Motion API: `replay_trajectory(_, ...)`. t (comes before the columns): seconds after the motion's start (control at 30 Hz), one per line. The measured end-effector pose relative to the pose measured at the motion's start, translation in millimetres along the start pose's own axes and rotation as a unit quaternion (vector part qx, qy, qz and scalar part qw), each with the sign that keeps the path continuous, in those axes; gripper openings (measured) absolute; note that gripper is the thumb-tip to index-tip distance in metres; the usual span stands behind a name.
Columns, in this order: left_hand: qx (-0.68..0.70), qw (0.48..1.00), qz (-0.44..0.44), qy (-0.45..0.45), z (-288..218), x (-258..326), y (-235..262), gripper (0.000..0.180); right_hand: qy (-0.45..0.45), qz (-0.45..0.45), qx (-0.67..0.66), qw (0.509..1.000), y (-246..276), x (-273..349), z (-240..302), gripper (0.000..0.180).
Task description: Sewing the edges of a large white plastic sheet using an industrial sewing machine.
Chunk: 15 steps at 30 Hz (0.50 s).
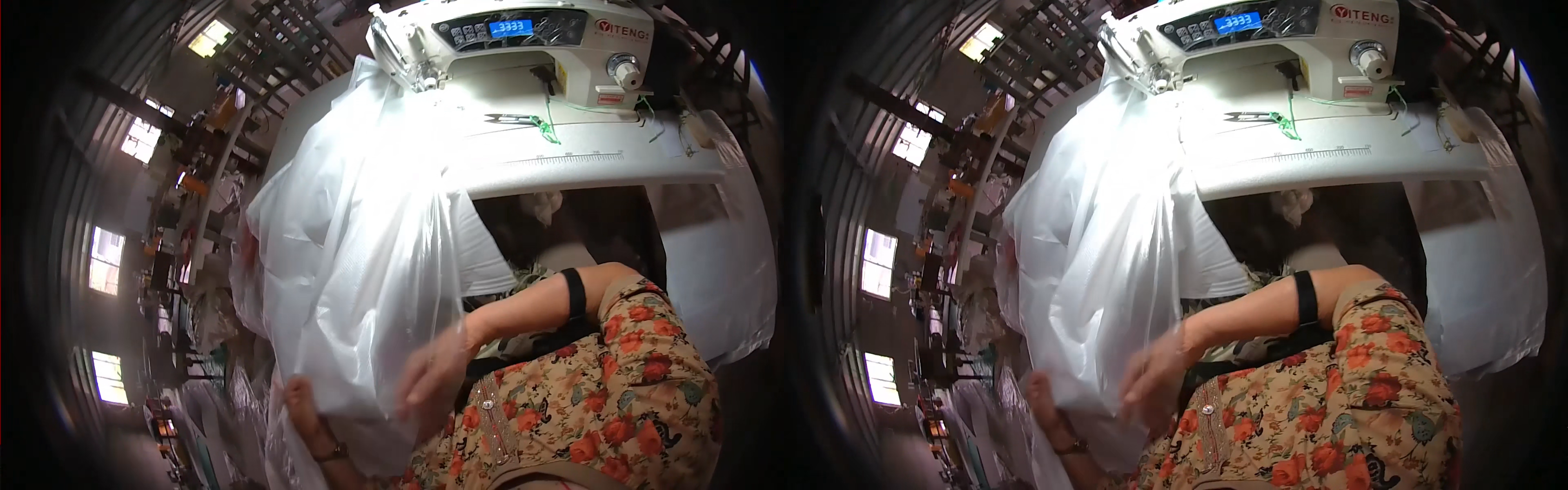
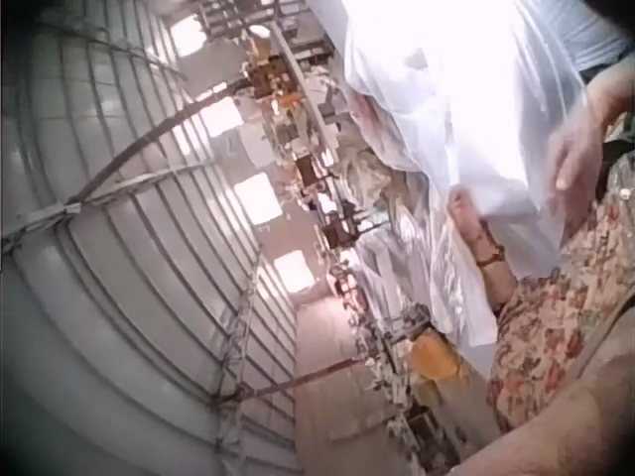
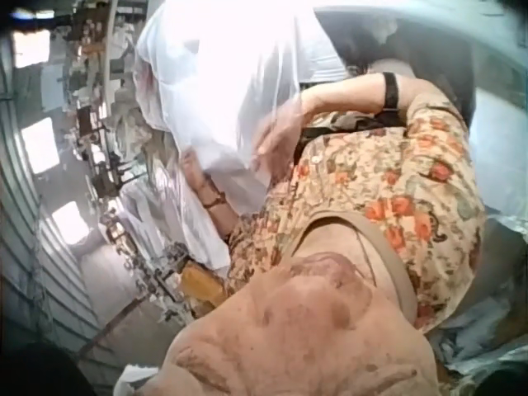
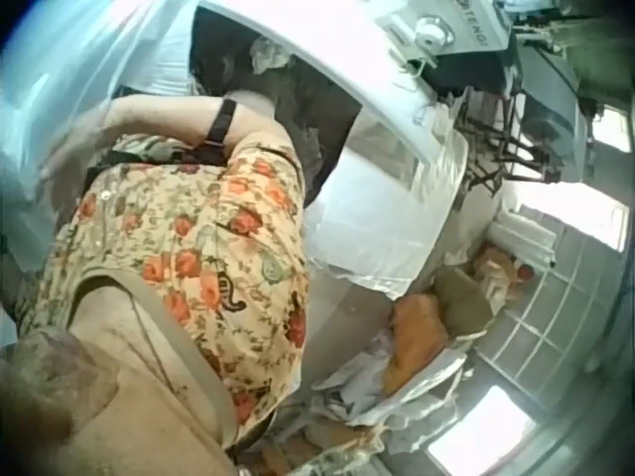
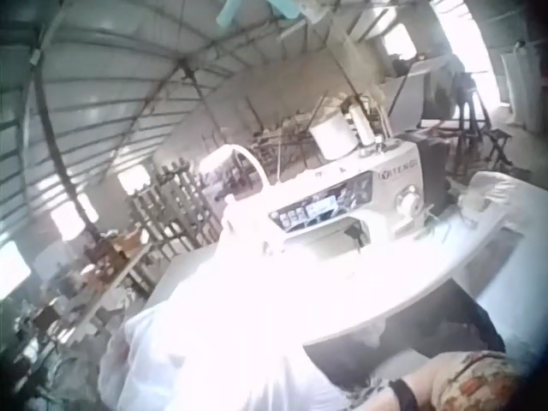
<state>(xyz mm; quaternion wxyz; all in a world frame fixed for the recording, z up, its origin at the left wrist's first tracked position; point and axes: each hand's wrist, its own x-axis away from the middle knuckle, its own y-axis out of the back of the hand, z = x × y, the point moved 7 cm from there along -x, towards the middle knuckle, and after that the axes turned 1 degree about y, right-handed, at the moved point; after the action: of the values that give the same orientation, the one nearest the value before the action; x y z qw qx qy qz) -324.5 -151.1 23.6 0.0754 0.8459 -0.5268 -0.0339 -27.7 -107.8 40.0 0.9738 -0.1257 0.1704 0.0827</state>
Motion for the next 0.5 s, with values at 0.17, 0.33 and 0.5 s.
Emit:
replay_trajectory(0.17,-0.494,0.858,0.099,-0.101,27,-9,-64,0.011,-0.231,-0.247,-0.007,0.941,72,104,-89,0.038)
replay_trajectory(0.33,-0.429,0.853,-0.034,-0.295,-79,31,-123,0.027,-0.036,-0.654,0.122,0.746,86,184,0,0.020)
replay_trajectory(0.5,-0.474,0.805,0.130,-0.332,-54,49,-205,0.047,0.128,-0.392,0.579,0.704,31,88,85,0.017)
